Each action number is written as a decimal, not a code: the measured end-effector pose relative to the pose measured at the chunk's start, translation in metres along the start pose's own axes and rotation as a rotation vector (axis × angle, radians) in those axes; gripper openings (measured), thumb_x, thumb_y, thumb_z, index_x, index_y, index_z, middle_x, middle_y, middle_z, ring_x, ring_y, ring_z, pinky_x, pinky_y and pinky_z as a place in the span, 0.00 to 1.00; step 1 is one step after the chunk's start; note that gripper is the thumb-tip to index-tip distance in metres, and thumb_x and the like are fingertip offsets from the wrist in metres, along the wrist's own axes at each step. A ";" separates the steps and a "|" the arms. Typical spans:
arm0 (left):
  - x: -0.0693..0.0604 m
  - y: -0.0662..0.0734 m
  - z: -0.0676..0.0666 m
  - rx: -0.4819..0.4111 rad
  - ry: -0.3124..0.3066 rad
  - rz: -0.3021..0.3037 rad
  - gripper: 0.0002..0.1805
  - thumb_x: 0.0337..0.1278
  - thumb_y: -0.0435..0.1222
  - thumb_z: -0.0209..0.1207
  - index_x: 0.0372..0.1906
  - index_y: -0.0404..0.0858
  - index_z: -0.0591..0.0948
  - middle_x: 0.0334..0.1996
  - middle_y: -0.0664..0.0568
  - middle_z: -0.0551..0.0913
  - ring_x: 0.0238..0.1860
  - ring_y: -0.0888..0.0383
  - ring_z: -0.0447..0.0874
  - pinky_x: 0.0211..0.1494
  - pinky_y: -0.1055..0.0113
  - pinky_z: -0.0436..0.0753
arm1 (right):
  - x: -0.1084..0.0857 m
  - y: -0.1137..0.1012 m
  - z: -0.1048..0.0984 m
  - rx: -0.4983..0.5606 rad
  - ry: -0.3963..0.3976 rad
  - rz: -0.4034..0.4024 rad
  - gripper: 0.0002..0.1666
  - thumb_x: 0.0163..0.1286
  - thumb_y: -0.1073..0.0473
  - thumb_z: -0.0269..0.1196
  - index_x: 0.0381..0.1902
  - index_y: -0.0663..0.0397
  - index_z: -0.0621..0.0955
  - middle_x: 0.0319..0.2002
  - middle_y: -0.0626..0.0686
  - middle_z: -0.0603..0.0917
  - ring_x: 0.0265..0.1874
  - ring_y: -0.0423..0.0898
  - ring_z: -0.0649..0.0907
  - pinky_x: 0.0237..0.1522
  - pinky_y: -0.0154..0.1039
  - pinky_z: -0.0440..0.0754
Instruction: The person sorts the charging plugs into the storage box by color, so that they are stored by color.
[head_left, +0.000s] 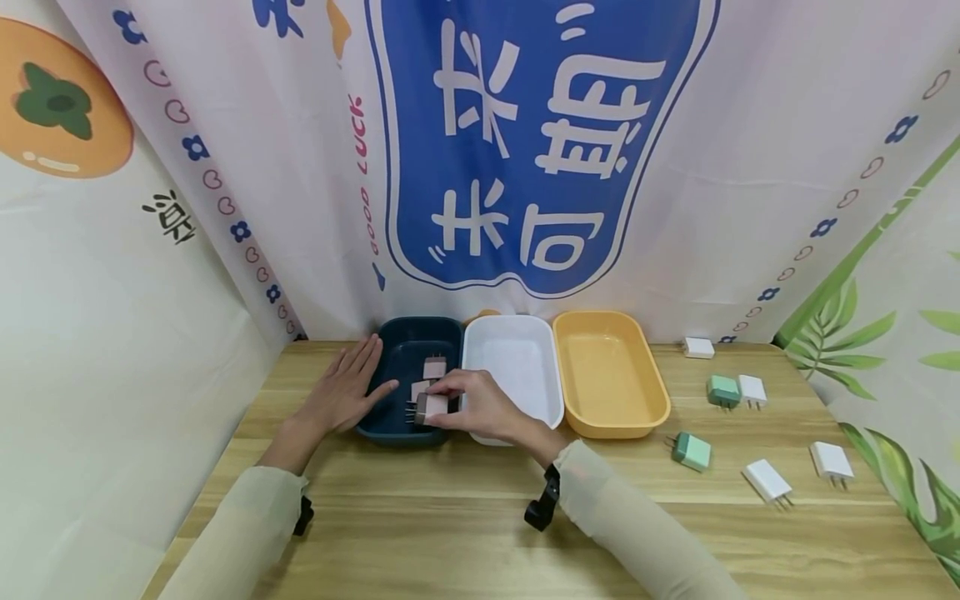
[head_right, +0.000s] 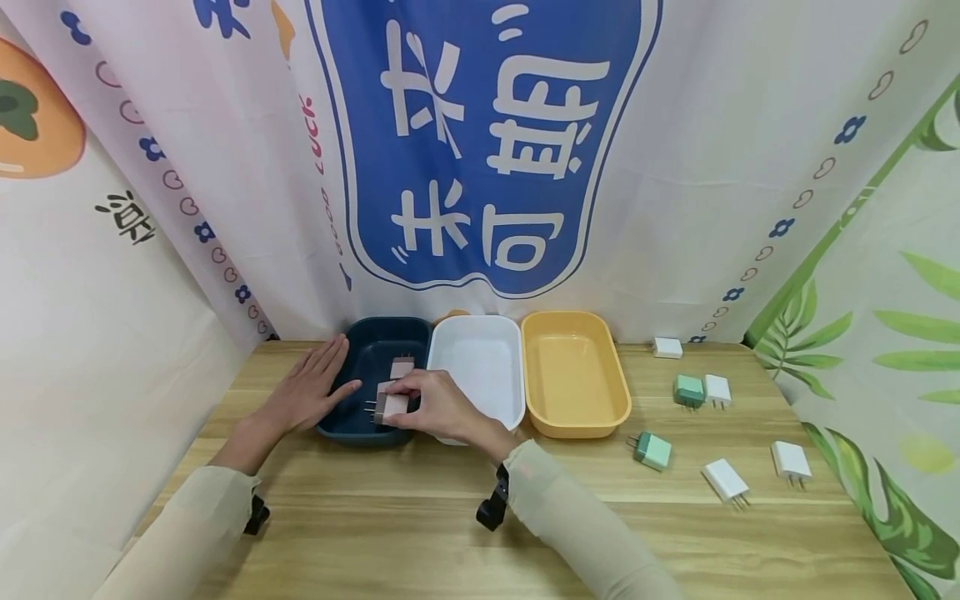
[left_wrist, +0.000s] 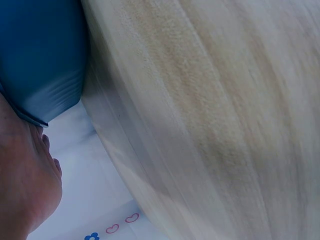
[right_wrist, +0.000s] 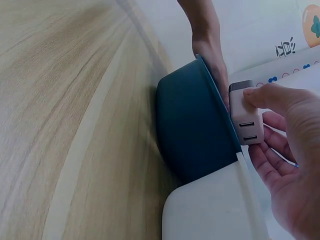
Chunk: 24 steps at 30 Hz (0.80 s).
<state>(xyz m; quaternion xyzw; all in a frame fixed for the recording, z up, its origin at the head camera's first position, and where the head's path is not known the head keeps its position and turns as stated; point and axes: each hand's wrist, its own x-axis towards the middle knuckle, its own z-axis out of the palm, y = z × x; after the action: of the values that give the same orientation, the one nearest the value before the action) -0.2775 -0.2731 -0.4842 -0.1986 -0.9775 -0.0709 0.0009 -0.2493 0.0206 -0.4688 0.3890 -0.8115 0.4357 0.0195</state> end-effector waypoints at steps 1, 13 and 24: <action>0.000 0.000 0.000 -0.001 0.001 0.000 0.49 0.82 0.63 0.40 0.86 0.31 0.47 0.86 0.38 0.43 0.86 0.39 0.38 0.85 0.37 0.43 | 0.001 0.000 0.001 -0.004 0.000 -0.001 0.22 0.63 0.59 0.79 0.54 0.58 0.89 0.51 0.53 0.91 0.46 0.43 0.87 0.52 0.33 0.85; 0.000 0.000 0.000 -0.008 -0.004 0.001 0.49 0.82 0.63 0.40 0.86 0.32 0.44 0.86 0.38 0.42 0.86 0.39 0.38 0.85 0.38 0.41 | 0.002 -0.003 0.004 -0.018 -0.040 -0.015 0.21 0.65 0.60 0.78 0.54 0.62 0.88 0.49 0.56 0.91 0.46 0.48 0.88 0.52 0.45 0.89; 0.001 -0.001 0.000 0.000 -0.017 0.008 0.50 0.82 0.63 0.40 0.86 0.31 0.43 0.86 0.37 0.41 0.86 0.37 0.39 0.85 0.38 0.41 | -0.008 -0.004 -0.003 -0.002 -0.040 -0.026 0.21 0.65 0.62 0.77 0.53 0.65 0.88 0.50 0.57 0.90 0.48 0.56 0.89 0.53 0.47 0.88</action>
<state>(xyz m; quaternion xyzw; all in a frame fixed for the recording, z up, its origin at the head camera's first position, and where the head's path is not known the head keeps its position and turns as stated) -0.2785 -0.2733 -0.4842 -0.2030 -0.9767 -0.0691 -0.0071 -0.2423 0.0261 -0.4668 0.4081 -0.8070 0.4269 0.0091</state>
